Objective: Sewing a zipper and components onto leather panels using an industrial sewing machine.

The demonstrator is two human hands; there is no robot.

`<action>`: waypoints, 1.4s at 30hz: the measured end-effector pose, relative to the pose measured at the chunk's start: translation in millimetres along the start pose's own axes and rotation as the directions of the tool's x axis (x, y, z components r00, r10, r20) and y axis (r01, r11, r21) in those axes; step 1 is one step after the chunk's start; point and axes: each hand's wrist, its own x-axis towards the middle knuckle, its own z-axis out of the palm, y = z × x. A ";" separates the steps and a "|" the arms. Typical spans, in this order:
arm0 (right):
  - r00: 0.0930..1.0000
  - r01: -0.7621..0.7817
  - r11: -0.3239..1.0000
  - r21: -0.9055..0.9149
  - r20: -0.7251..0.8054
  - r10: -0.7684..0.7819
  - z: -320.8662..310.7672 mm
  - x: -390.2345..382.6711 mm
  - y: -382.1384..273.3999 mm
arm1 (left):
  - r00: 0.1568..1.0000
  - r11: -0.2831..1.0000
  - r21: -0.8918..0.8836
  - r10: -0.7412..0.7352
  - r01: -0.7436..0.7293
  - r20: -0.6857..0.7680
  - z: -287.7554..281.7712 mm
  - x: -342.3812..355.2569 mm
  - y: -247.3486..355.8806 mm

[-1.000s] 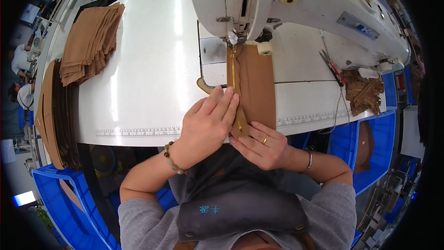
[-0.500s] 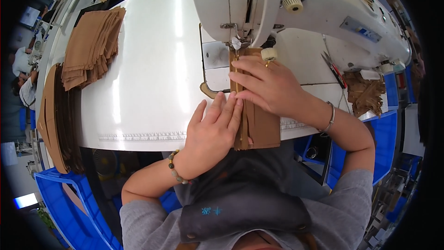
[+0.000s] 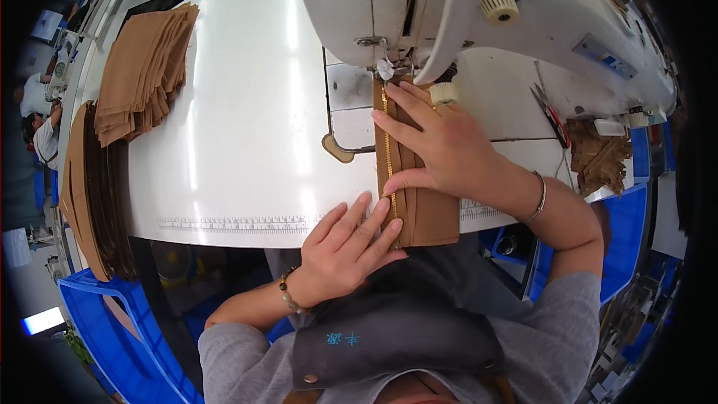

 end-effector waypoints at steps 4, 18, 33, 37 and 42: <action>0.998 0.006 1.000 -0.014 0.064 -0.005 -8.2 -1.2 -0.6 | 1.000 0.999 -0.029 0.029 -0.029 -0.006 -0.6 -7.8 -0.5; 0.995 0.000 0.997 -0.080 0.104 0.008 -17.6 4.8 -9.7 | 0.840 0.433 0.729 -0.383 0.530 -0.384 -190.6 -102.1 -211.9; 0.999 0.044 0.990 -0.132 0.022 -0.041 -14.7 1.4 -9.2 | 0.543 0.157 0.743 -0.781 0.651 -0.310 -279.2 -139.2 -251.3; 0.999 0.052 0.990 -0.134 0.003 -0.052 -12.5 0.1 -7.8 | 0.520 0.056 0.791 -0.782 0.609 -0.345 -279.1 -135.7 -262.4; 0.998 0.056 0.991 -0.122 -0.006 -0.057 -13.5 0.2 -7.8 | 0.624 0.119 0.812 -0.706 0.572 -0.336 -299.6 -138.7 -267.7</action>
